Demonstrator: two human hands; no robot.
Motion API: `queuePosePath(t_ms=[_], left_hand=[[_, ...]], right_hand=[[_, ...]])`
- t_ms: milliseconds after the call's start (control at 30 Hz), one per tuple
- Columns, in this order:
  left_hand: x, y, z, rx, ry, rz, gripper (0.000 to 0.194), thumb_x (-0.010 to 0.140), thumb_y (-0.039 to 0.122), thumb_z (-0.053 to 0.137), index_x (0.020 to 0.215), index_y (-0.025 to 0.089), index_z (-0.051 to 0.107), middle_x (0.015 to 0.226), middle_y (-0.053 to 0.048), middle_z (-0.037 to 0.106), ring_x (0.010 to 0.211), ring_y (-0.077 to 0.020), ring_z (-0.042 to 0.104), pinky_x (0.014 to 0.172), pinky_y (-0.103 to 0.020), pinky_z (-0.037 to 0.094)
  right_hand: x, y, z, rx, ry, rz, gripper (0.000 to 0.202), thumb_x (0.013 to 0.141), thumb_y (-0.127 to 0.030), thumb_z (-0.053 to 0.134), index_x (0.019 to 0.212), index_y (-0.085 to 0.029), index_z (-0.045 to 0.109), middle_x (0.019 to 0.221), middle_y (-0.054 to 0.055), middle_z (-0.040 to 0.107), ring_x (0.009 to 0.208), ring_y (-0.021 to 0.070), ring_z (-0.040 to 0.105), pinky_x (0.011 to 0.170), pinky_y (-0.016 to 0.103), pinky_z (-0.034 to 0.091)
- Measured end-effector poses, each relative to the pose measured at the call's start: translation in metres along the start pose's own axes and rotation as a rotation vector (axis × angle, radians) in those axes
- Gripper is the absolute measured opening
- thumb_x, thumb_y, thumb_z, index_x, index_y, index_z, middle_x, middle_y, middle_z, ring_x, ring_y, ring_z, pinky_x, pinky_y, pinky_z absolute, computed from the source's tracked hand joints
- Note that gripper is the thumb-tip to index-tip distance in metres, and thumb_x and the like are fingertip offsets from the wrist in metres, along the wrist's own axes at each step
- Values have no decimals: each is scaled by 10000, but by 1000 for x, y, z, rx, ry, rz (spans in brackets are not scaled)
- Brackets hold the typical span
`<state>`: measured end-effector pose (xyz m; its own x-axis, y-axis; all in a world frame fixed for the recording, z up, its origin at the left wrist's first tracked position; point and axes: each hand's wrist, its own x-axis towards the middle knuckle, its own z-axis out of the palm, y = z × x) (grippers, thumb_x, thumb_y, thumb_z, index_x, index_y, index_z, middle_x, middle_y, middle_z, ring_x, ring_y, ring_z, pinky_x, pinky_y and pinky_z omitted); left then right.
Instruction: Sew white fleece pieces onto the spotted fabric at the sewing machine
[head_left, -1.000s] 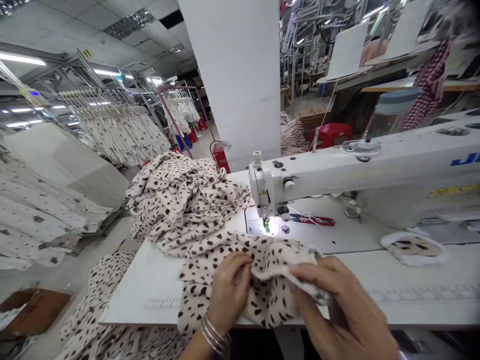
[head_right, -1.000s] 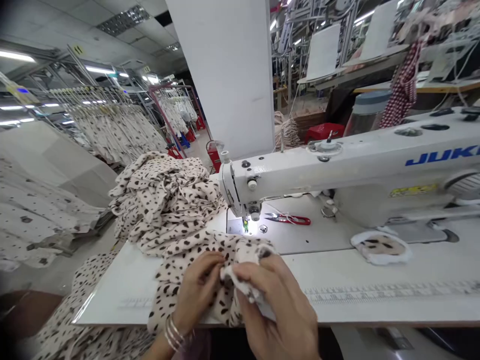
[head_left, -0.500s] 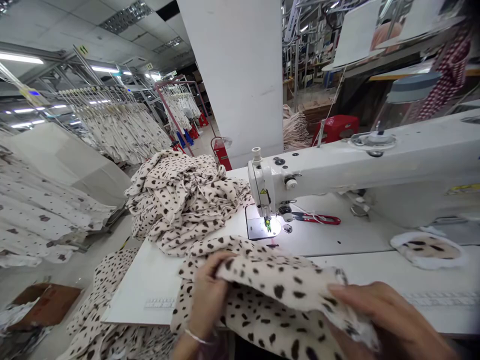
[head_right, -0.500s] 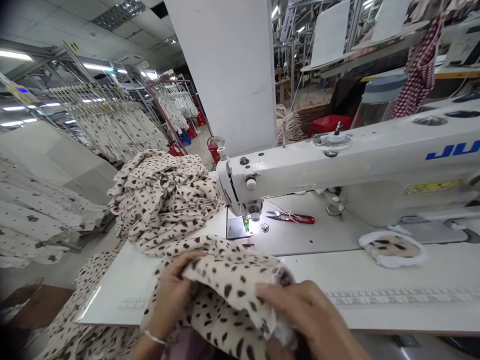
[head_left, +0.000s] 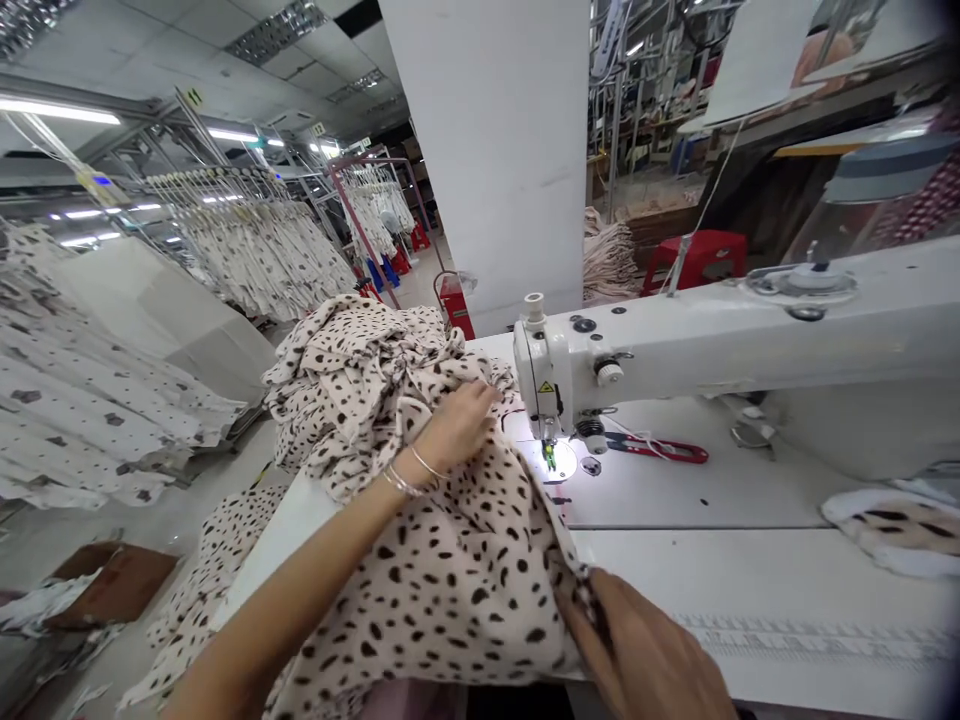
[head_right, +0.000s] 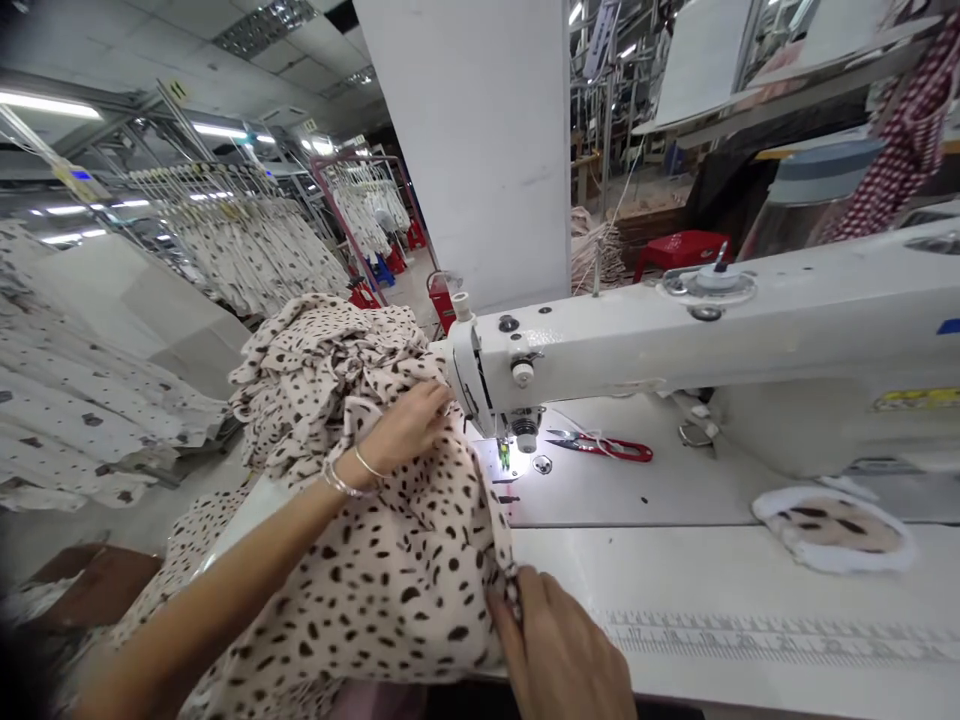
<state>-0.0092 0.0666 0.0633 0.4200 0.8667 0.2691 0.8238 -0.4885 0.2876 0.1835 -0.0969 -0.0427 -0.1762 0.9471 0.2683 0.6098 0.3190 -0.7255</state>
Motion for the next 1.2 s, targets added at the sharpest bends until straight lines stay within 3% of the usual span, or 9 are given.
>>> queuePosePath(t_ms=[133,233,300,467,567,667,800,1000,1200], left_hand=[[-46,20,31,47,-65,7,117,894,102,491,941,141,591,959,-107,626,881,-249,607,773,-420,545],[-75,27,32,56,-215,55,231,853,169,579,1084,166,566,1167,-125,607,1085,-312,578,877,-468,533],[-80,24,30,36,-290,85,337,792,126,585,1123,182,558,1298,-131,553,1199,-339,523,947,-487,503],[-68,21,29,-121,-279,-124,140,886,214,470,801,188,577,935,-82,621,863,-228,625,745,-352,550],[-64,27,40,-73,-211,-161,223,902,281,488,1082,176,569,1099,-120,624,1061,-293,600,917,-486,506],[-59,22,51,-24,-265,-72,514,836,141,475,1345,192,425,1436,-150,462,1365,-337,389,1114,-635,265],[-37,-1,56,-131,-402,7,488,817,76,398,1280,204,486,1291,-107,566,1292,-287,460,1177,-592,123],[-6,-22,61,-226,-411,101,277,712,57,445,919,197,564,950,-38,598,952,-232,585,1092,-461,337],[-10,-23,63,-300,-308,91,350,674,64,501,1000,185,538,989,-55,610,913,-238,596,916,-393,483]], right_hand=[[13,23,-8,-267,142,-244,399,928,-291,491,1315,-192,506,946,94,669,771,200,678,579,263,546],[17,28,-8,-381,174,-546,383,907,-196,475,1276,-239,570,1093,96,664,988,231,642,796,332,528],[20,35,-9,-448,180,-599,332,902,-223,504,1211,-255,621,1200,83,648,1103,259,593,852,367,491],[25,49,-18,-525,185,-496,377,919,-375,535,1231,-178,616,1254,133,628,1147,287,575,847,402,487],[30,46,-23,-487,156,-623,382,953,-293,493,1284,-123,578,1280,127,634,1196,242,572,893,355,480],[36,42,-27,-474,75,-743,325,971,-288,482,1224,-142,625,1281,71,651,1213,209,576,873,322,484],[36,37,-23,-458,65,-730,322,1000,-280,446,1215,-132,635,1258,47,667,1196,193,595,900,331,469],[23,28,6,-434,154,-638,334,1014,-262,404,1165,-130,670,1242,66,672,1147,189,629,849,299,470],[1,29,19,-417,178,-587,290,971,-260,500,1200,-185,661,1320,32,616,1179,161,608,830,270,468]])
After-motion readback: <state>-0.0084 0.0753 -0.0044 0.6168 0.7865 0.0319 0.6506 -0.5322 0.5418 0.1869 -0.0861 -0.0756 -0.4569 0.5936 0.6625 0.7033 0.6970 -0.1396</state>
